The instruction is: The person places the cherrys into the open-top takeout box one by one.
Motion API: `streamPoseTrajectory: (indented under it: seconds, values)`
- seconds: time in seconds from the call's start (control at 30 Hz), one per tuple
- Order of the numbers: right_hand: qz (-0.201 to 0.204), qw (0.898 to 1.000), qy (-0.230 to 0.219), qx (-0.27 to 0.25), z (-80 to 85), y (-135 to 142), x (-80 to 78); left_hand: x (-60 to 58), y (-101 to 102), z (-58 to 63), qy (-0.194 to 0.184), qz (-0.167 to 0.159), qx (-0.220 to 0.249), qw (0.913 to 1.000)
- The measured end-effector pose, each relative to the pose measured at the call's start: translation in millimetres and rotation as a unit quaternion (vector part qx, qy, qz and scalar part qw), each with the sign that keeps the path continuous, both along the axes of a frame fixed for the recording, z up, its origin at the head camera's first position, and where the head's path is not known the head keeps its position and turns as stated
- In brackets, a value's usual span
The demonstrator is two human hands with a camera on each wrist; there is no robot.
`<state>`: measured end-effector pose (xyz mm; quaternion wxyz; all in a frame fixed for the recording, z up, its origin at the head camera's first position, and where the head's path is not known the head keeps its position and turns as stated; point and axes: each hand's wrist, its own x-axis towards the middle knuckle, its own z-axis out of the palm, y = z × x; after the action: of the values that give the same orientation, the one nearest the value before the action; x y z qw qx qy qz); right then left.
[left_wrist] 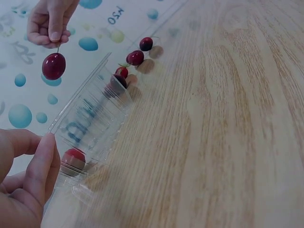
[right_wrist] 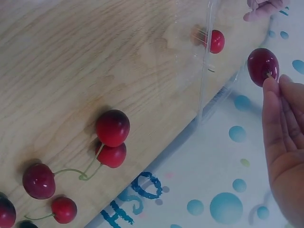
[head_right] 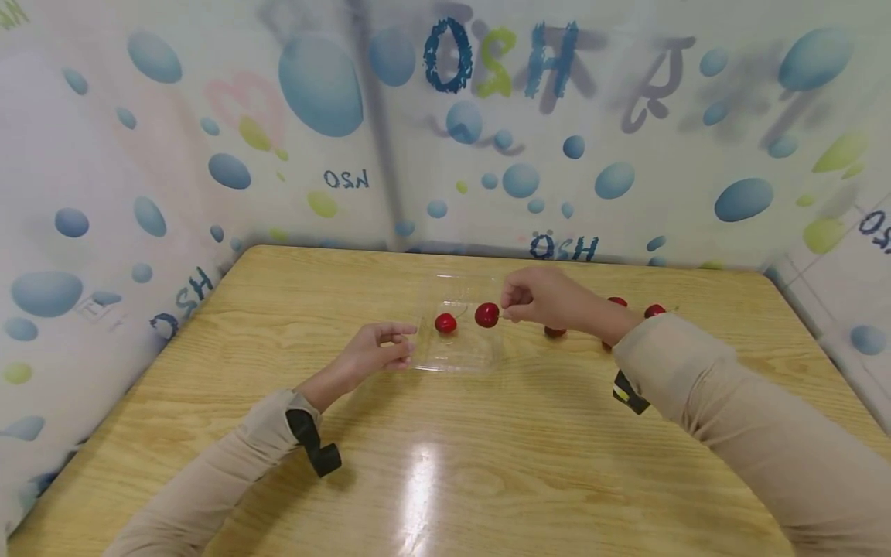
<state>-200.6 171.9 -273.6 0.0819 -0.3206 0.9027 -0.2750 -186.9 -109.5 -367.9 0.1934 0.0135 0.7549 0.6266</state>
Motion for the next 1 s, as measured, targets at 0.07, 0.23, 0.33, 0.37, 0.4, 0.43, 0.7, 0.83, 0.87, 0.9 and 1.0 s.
streamPoseTrajectory:
  seconds: [0.07, 0.23, 0.33, 0.37, 0.4, 0.43, 0.7, 0.83, 0.87, 0.9, 1.0]
  values:
    - [0.008, 1.0, -0.007, 0.003, -0.7, -4.2, -2.0, -0.1, -0.2, -0.4, -0.002, 0.001, 0.001, 1.0]
    - [0.029, 0.999, -0.013, 0.009, -4.1, -11.6, -6.4, -0.1, 0.2, -2.0, 0.003, -0.003, 0.004, 1.0]
    - [0.039, 0.999, -0.008, 0.015, -8.0, -13.9, -9.9, -0.6, 1.0, -3.2, 0.002, 0.001, 0.007, 1.0]
    - [0.045, 0.999, -0.003, 0.019, -9.8, -14.4, -11.2, -1.1, 1.3, -3.7, 0.001, 0.002, 0.01, 1.0]
    - [0.048, 0.999, -0.001, 0.023, -11.3, -15.0, -12.2, -1.2, 1.5, -4.0, 0.002, 0.002, 0.009, 1.0]
    - [0.052, 0.998, 0.001, 0.027, -13.1, -15.5, -13.3, -1.4, 1.7, -4.2, 0.003, 0.002, 0.009, 0.9999]
    - [0.081, 0.996, 0.009, 0.046, -22.5, -23.5, -18.3, -1.9, 2.4, -4.2, 0.006, 0.001, 0.005, 1.0]
    - [0.091, 0.994, 0.015, 0.06, -22.1, -29.9, -20.7, -1.3, 1.5, -3.8, 0.005, 0.002, 0.005, 1.0]
    - [0.094, 0.993, 0.018, 0.064, -21.8, -31.4, -22.0, -1.3, 1.3, -3.9, 0.005, 0.002, 0.006, 1.0]
    - [0.096, 0.993, 0.02, 0.067, -21.1, -33.0, -23.0, -1.2, 1.3, -3.6, 0.004, 0.003, 0.008, 1.0]
    - [0.105, 0.991, 0.025, 0.073, -19.7, -37.3, -27.4, -0.8, 1.0, -3.0, 0.002, 0.003, 0.007, 1.0]
